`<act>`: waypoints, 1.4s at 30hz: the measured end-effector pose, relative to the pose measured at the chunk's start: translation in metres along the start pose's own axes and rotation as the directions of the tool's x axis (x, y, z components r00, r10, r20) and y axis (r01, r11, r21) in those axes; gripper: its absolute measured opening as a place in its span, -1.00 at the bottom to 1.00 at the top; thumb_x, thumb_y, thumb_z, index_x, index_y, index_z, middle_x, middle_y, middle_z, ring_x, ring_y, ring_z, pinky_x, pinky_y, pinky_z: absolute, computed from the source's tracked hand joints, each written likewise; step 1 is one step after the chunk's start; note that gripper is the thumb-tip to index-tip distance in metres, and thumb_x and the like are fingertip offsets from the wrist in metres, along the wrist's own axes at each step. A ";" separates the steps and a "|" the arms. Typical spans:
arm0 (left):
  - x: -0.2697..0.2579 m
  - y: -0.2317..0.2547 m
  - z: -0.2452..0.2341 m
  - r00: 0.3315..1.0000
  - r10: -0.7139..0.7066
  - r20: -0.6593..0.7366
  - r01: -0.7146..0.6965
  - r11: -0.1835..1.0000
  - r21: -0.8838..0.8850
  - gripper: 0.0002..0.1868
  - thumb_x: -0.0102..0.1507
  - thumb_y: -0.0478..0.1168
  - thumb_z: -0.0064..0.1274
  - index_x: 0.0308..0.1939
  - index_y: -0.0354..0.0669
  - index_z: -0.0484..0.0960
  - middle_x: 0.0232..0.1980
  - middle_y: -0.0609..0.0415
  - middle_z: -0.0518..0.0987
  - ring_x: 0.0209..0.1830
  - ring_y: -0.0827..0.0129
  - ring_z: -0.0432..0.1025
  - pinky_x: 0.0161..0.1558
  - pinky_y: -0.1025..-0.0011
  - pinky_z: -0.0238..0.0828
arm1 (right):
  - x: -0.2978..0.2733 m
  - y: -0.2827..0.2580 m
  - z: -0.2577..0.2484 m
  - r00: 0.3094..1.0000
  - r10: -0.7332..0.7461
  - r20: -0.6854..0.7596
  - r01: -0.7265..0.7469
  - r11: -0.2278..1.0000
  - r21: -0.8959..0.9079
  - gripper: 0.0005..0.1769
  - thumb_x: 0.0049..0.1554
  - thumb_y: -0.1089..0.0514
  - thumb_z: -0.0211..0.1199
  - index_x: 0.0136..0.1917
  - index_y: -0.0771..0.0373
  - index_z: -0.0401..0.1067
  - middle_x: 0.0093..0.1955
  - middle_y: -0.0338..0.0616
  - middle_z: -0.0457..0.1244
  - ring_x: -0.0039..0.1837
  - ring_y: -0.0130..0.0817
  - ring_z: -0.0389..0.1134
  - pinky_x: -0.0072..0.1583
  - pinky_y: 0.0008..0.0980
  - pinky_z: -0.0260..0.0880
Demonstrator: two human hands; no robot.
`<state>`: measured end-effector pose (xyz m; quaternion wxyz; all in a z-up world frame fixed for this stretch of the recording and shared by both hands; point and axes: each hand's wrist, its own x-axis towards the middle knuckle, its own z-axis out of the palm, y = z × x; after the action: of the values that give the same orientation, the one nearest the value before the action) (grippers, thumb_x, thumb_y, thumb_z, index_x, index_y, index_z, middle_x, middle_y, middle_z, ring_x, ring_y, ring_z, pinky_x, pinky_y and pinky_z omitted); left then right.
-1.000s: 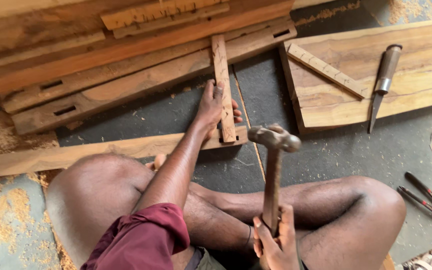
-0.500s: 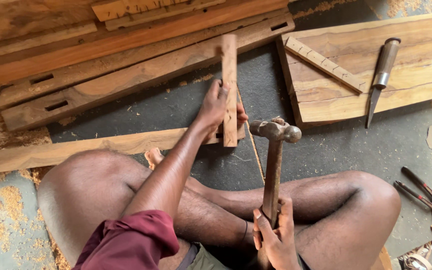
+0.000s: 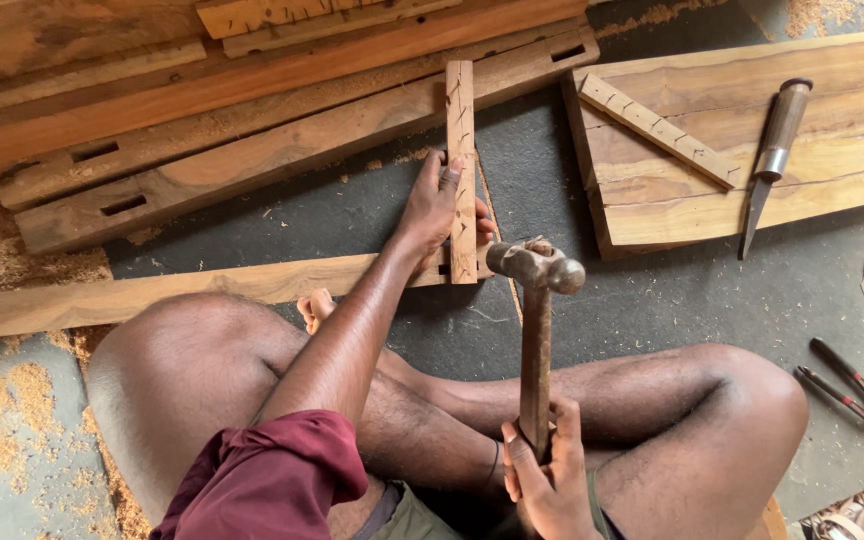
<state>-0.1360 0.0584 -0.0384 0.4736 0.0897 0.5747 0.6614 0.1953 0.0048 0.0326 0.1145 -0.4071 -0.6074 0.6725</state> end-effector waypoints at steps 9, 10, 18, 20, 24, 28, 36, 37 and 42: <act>0.004 -0.007 -0.004 0.999 0.039 0.009 -0.038 0.999 -0.009 -0.62 0.49 0.09 -0.43 0.22 -0.05 0.17 -0.32 -0.14 0.62 -0.46 0.18 0.64 -0.45 0.25 0.73 | -0.004 -0.009 0.017 0.997 0.022 -0.075 -0.040 0.968 -0.250 -0.55 0.10 0.33 0.21 0.21 0.18 0.13 -0.38 -0.14 0.29 -0.52 -0.53 0.24 -0.50 -0.50 0.20; 0.004 -0.008 -0.004 1.000 0.029 0.004 -0.028 0.999 -0.017 -0.62 0.48 0.08 -0.43 0.22 -0.05 0.17 -0.33 -0.14 0.61 -0.46 0.17 0.64 -0.45 0.24 0.74 | 0.001 -0.011 0.019 0.995 0.056 -0.078 -0.078 0.946 -0.315 -0.56 0.10 0.31 0.20 0.20 0.17 0.12 -0.39 -0.15 0.31 -0.54 -0.51 0.25 -0.51 -0.48 0.20; 0.003 -0.008 -0.004 1.000 0.017 -0.005 -0.017 1.000 -0.016 -0.61 0.46 0.08 -0.45 0.25 -0.03 0.14 -0.32 -0.14 0.59 -0.46 0.14 0.63 -0.45 0.21 0.75 | 0.011 -0.017 0.021 0.986 0.114 -0.126 -0.145 0.949 -0.280 -0.63 0.16 0.27 0.22 0.18 0.17 0.15 -0.49 -0.14 0.20 -0.56 -0.48 0.19 -0.53 -0.43 0.13; 0.003 -0.005 -0.003 1.000 0.004 -0.007 -0.004 0.999 -0.043 -0.60 0.45 0.08 -0.44 0.26 -0.01 0.14 -0.33 -0.16 0.59 -0.46 0.14 0.63 -0.47 0.19 0.74 | 0.004 -0.014 0.018 0.991 0.054 -0.121 -0.079 0.974 -0.212 -0.61 0.14 0.27 0.21 0.18 0.18 0.13 -0.44 -0.21 0.22 -0.56 -0.53 0.17 -0.54 -0.45 0.10; 0.002 -0.004 -0.005 1.000 -0.013 -0.013 0.013 0.999 -0.045 -0.60 0.44 0.09 -0.40 0.27 0.03 0.11 -0.34 -0.18 0.61 -0.48 0.12 0.61 -0.47 0.20 0.72 | -0.008 -0.005 0.015 0.987 -0.102 -0.124 0.057 0.945 -0.322 -0.56 0.14 0.27 0.23 0.21 0.18 0.12 -0.41 -0.19 0.25 -0.49 -0.54 0.20 -0.47 -0.45 0.15; 0.005 -0.009 -0.005 1.000 0.013 0.006 -0.012 0.999 -0.043 -0.58 0.47 0.10 -0.42 0.24 -0.07 0.17 -0.31 -0.16 0.61 -0.45 0.13 0.65 -0.46 0.20 0.74 | 0.001 0.001 0.016 0.989 -0.146 -0.020 0.120 0.877 -0.466 -0.53 0.11 0.32 0.17 0.25 0.19 0.11 -0.27 -0.12 0.39 -0.38 -0.43 0.33 -0.33 -0.38 0.32; 0.002 -0.003 -0.005 1.000 -0.024 -0.014 0.023 0.999 -0.022 -0.59 0.44 0.11 -0.44 0.26 0.05 0.15 -0.31 -0.14 0.61 -0.45 0.15 0.64 -0.46 0.20 0.74 | 0.011 -0.004 0.022 0.994 0.016 -0.111 -0.056 0.929 -0.366 -0.56 0.17 0.30 0.21 0.26 0.20 0.13 -0.29 0.02 0.31 -0.37 -0.31 0.31 -0.34 -0.26 0.26; 0.000 -0.002 -0.004 1.000 -0.023 -0.013 0.022 0.999 -0.033 -0.59 0.44 0.11 -0.43 0.26 0.02 0.15 -0.31 -0.15 0.61 -0.45 0.14 0.64 -0.46 0.20 0.74 | 0.008 -0.004 0.021 0.975 0.155 -0.161 -0.198 0.933 -0.302 -0.57 0.17 0.28 0.23 0.24 0.20 0.13 -0.34 0.08 0.27 -0.46 -0.25 0.23 -0.42 -0.21 0.17; -0.002 -0.003 -0.003 0.996 -0.083 -0.029 0.081 0.993 -0.087 -0.51 0.42 0.11 -0.39 0.38 0.18 -0.06 -0.31 -0.18 0.60 -0.45 0.13 0.62 -0.44 0.17 0.72 | -0.004 0.004 0.020 0.981 -0.165 -0.099 0.110 0.904 -0.414 -0.55 0.15 0.28 0.21 0.24 0.20 0.10 -0.32 -0.09 0.33 -0.41 -0.39 0.29 -0.37 -0.36 0.24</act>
<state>-0.1354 0.0547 -0.0410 0.4943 0.0346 0.5565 0.6669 0.1852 -0.0134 0.0296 0.1144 -0.4215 -0.7522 0.4933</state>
